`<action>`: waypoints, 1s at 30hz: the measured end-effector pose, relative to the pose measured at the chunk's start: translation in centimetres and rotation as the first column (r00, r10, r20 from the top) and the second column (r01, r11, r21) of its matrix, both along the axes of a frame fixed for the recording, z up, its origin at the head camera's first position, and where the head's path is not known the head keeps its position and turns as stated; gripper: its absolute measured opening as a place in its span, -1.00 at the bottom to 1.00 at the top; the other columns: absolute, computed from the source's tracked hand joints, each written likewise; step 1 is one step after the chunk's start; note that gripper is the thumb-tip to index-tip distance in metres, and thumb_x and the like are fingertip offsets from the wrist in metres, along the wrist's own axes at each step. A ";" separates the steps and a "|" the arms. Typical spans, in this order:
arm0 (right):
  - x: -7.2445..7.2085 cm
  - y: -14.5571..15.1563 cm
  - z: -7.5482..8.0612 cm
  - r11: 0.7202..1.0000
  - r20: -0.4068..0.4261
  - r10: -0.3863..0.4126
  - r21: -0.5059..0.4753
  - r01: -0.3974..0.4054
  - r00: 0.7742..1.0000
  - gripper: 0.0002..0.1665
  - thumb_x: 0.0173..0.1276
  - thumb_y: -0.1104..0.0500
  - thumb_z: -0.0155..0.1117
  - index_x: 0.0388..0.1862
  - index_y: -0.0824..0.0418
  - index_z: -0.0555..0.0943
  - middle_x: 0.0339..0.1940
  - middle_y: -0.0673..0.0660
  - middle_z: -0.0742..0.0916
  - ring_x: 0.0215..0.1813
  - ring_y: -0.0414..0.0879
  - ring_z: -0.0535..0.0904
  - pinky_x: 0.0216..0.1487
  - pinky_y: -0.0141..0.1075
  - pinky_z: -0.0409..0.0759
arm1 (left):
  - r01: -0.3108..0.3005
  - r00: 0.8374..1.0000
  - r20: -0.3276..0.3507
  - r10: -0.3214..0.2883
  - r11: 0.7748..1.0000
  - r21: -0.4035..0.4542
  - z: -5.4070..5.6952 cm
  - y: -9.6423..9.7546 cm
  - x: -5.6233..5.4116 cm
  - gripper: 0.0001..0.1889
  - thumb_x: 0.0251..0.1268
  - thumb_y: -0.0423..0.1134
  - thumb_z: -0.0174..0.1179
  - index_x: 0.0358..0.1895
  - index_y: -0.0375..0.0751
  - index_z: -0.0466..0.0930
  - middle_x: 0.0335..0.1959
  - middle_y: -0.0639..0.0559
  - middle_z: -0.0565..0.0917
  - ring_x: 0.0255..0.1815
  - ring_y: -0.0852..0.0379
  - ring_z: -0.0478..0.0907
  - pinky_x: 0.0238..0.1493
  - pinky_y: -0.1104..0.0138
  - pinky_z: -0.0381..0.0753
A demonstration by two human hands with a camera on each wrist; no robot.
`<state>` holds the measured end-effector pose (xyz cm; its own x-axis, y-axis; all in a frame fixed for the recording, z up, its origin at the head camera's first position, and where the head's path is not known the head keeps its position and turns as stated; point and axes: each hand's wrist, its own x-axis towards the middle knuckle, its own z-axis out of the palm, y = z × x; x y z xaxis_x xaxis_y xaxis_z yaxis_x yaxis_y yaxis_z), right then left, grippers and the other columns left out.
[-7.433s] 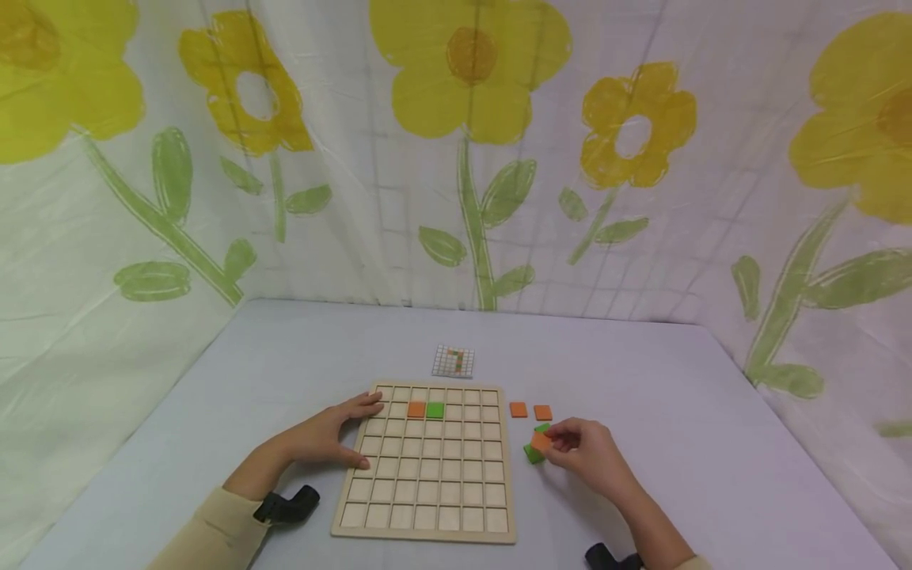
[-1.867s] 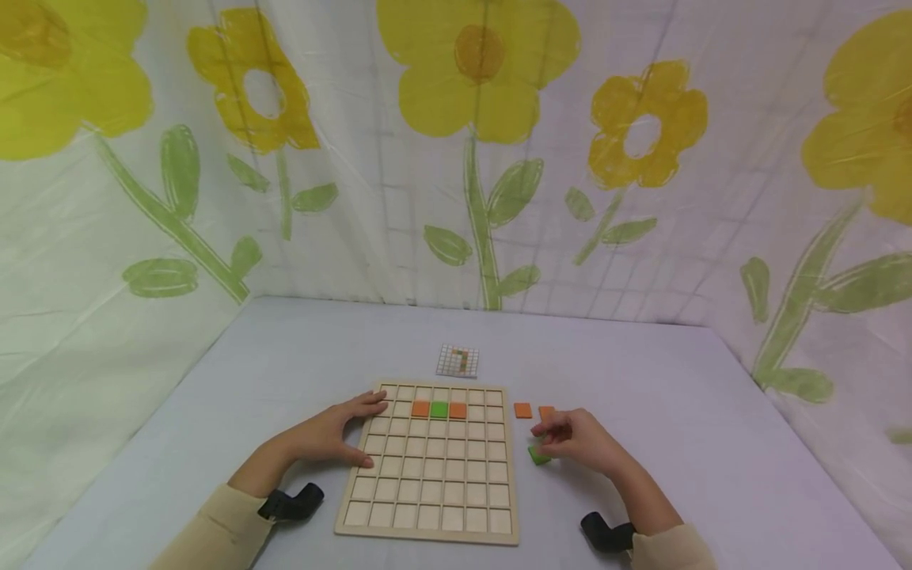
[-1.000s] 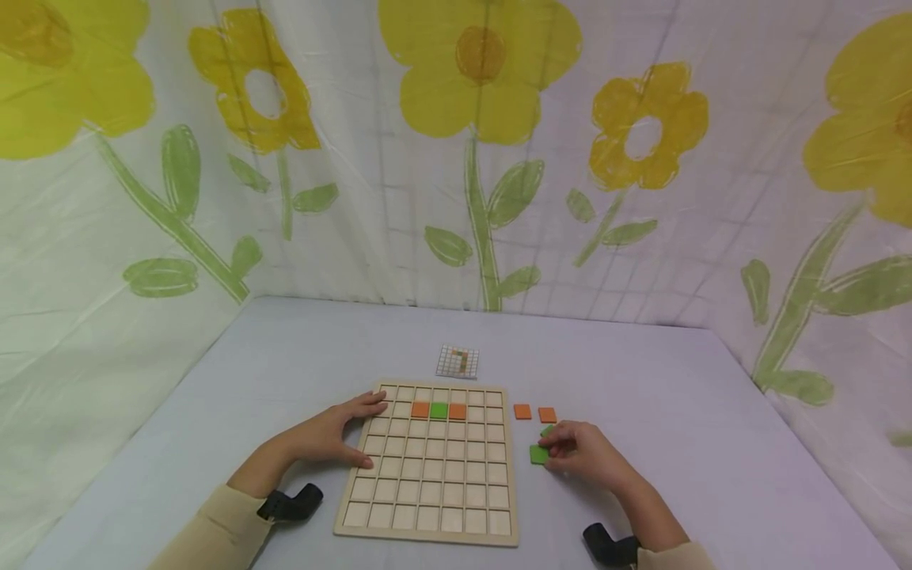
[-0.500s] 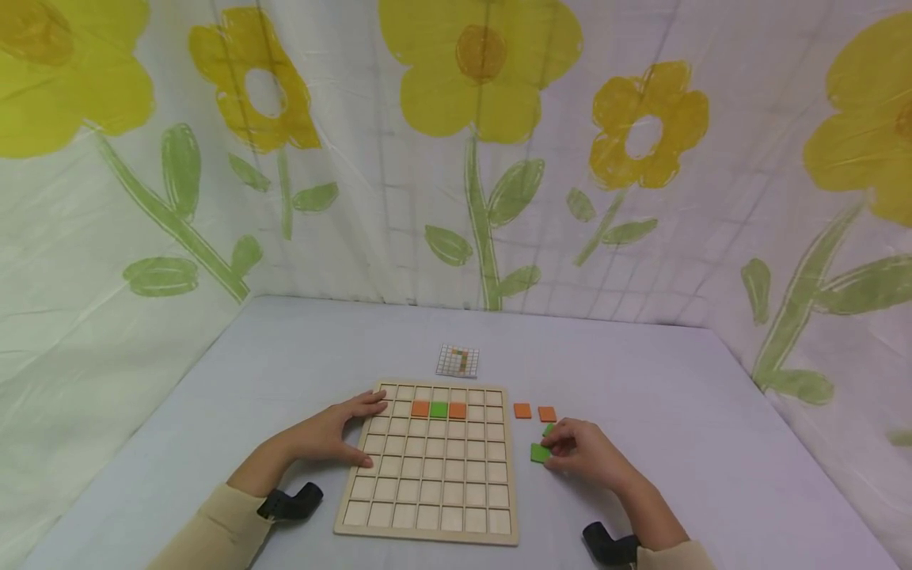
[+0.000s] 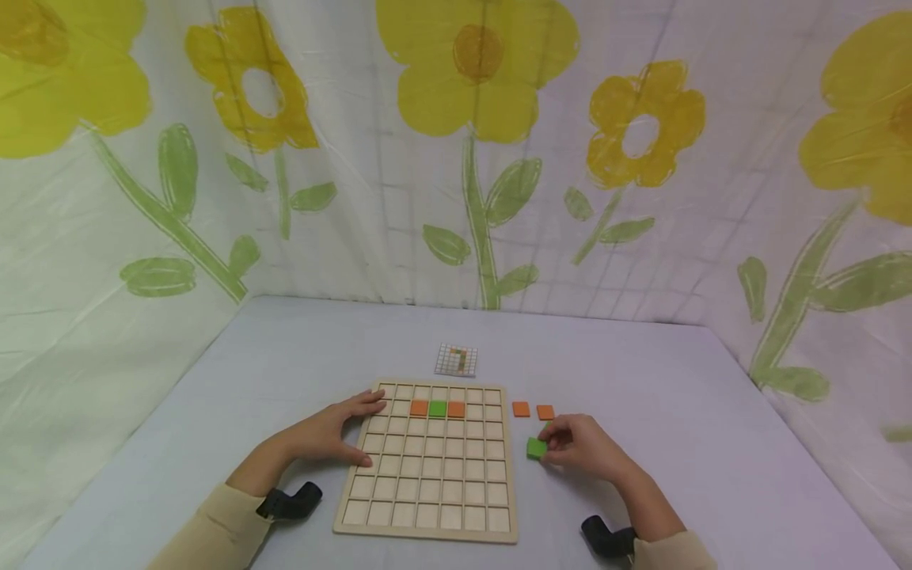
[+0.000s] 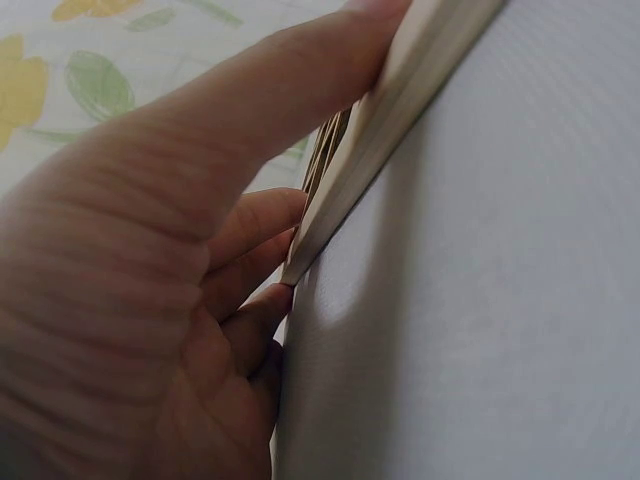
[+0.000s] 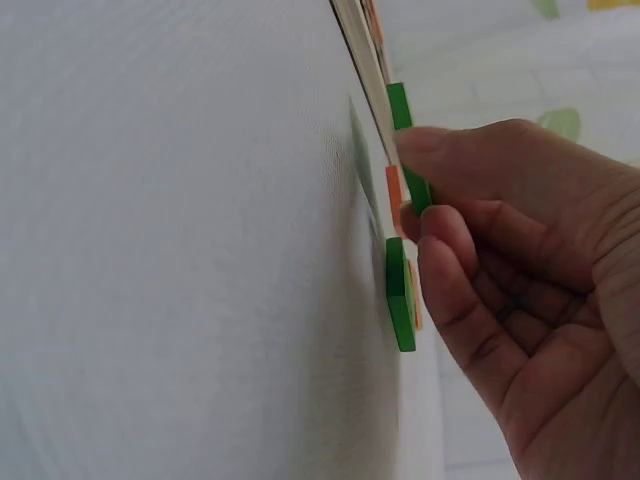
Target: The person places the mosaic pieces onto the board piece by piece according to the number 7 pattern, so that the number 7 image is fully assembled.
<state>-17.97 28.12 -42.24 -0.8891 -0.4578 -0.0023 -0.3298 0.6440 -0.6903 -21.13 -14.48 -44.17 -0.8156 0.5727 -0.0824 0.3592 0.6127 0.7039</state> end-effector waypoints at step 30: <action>-3.2 -5.1 1.1 0.992 -0.067 0.094 -0.075 -0.099 0.993 -0.76 0.10 0.26 0.40 -0.23 0.31 0.64 -0.32 0.12 0.69 -0.36 -0.36 0.50 -0.33 -0.44 0.56 | 0.012 1.000 -0.001 -0.012 1.000 0.005 0.0 0.0 0.0 -0.04 -0.16 0.08 0.46 0.40 -0.09 0.22 0.50 -0.04 0.04 0.52 -0.17 -0.14 0.39 -0.18 0.01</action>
